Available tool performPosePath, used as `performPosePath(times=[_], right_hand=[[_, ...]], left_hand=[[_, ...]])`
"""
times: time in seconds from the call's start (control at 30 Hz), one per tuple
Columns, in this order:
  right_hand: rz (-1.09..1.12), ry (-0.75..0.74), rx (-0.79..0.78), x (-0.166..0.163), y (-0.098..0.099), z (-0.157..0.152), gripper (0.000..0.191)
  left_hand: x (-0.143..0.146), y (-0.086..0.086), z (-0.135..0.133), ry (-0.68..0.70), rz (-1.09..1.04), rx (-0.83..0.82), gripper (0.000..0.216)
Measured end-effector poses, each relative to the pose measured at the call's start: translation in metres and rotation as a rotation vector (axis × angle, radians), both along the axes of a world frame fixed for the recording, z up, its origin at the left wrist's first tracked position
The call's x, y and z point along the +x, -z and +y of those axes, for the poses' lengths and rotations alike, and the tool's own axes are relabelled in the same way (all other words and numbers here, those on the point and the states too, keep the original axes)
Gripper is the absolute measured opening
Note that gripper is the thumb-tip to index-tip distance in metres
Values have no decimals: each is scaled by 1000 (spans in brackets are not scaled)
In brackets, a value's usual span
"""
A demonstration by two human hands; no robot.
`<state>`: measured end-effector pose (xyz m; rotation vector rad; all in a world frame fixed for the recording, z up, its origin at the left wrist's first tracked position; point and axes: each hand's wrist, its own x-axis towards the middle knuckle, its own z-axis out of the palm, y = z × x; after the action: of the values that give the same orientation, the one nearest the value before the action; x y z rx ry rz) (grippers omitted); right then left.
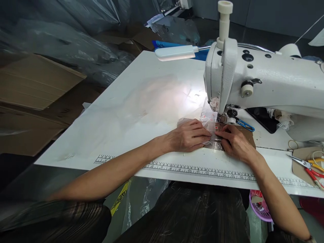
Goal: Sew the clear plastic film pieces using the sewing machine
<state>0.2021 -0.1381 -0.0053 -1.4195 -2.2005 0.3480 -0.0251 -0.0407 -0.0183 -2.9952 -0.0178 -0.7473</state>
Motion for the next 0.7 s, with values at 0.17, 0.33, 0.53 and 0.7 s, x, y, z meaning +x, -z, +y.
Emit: performPosePath(times=[0.17, 0.33, 0.53, 0.7], right_hand=[[-2, -114, -47, -1, -9, -6, 37], [-66, -167, -57, -3, -9, -8, 40], [-100, -153, -44, -5, -9, -8, 42], [-95, -148, -39, -5, -7, -8, 41]], left_hand=[[0, -2, -1, 5, -3, -9, 21], [0, 0, -1, -29, 108, -85, 23], [-3, -8, 0, -1, -9, -112, 32], [-2, -13, 5, -3, -129, -37, 54]])
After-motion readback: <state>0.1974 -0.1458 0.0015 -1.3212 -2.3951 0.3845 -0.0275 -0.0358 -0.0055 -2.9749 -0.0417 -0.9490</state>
